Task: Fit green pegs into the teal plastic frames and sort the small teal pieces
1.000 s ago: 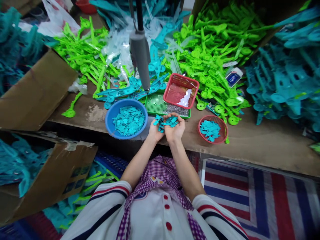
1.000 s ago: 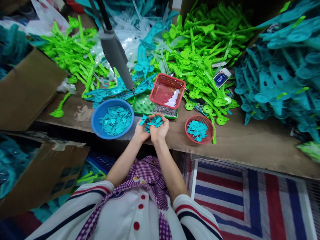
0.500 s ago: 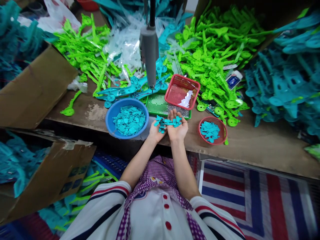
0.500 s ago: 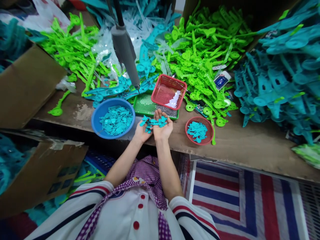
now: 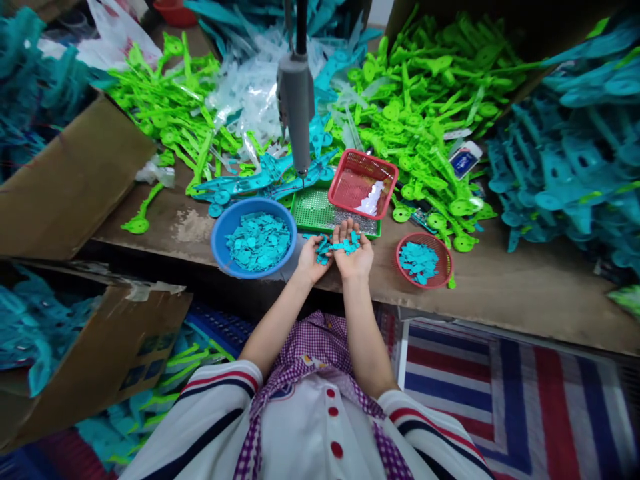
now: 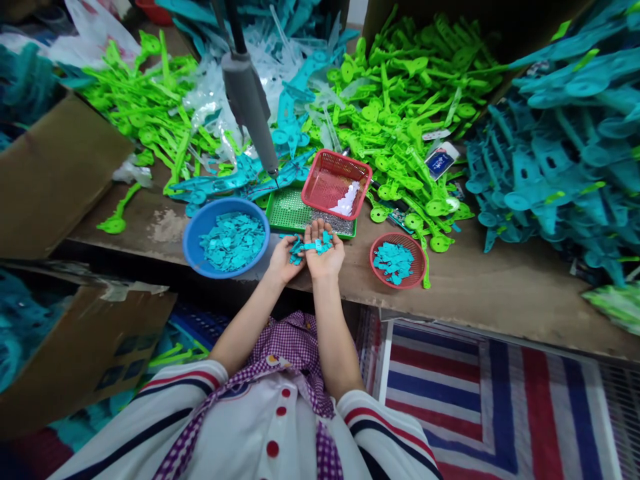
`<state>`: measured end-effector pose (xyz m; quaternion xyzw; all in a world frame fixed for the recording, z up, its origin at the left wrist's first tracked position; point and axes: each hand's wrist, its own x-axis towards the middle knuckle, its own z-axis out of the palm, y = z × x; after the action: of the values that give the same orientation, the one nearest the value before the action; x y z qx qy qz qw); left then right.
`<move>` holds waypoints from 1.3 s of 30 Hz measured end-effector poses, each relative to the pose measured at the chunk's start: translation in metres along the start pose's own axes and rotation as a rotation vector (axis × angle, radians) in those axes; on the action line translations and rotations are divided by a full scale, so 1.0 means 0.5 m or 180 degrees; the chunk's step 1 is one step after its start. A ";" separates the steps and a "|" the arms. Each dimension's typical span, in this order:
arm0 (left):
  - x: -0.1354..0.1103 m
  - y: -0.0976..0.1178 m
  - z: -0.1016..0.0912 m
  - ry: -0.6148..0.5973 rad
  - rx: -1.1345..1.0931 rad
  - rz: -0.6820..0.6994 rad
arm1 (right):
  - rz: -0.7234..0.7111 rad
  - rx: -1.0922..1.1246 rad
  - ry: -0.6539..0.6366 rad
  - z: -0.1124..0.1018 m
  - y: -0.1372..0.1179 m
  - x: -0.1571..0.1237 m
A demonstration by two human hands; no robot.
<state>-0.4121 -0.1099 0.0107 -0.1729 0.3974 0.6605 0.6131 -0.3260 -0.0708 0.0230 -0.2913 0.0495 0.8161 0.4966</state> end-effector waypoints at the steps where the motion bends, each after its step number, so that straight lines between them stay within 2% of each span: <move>1: -0.001 0.001 -0.001 -0.0080 -0.0054 -0.0093 | 0.0044 0.0041 -0.0001 -0.003 -0.003 0.000; 3: -0.003 0.002 -0.006 -0.0271 -0.0127 -0.0262 | 0.0098 0.0114 -0.0004 -0.006 -0.008 -0.002; 9: -0.006 0.003 -0.021 -0.0555 -0.0040 -0.0340 | 0.0042 0.0144 -0.0142 -0.012 -0.024 -0.012; 15: -0.008 0.003 -0.023 -0.0522 0.0089 -0.0273 | -0.0007 0.0093 -0.0200 -0.025 -0.031 -0.016; 32: -0.016 0.004 -0.016 -0.0519 0.0175 -0.0333 | -0.0155 -0.0184 -0.0184 -0.024 -0.051 -0.027; 36: -0.046 0.007 -0.021 -0.0439 0.0165 -0.0486 | -0.0114 -0.0323 -0.0147 -0.033 -0.079 -0.038; 39: -0.096 0.009 -0.049 -0.0377 0.0260 -0.0672 | -0.0213 -0.0598 -0.0021 -0.050 -0.123 -0.054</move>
<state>-0.4136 -0.1600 0.0309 -0.1493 0.3668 0.5846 0.7081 -0.2549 -0.0702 0.0294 -0.3355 -0.0386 0.8011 0.4942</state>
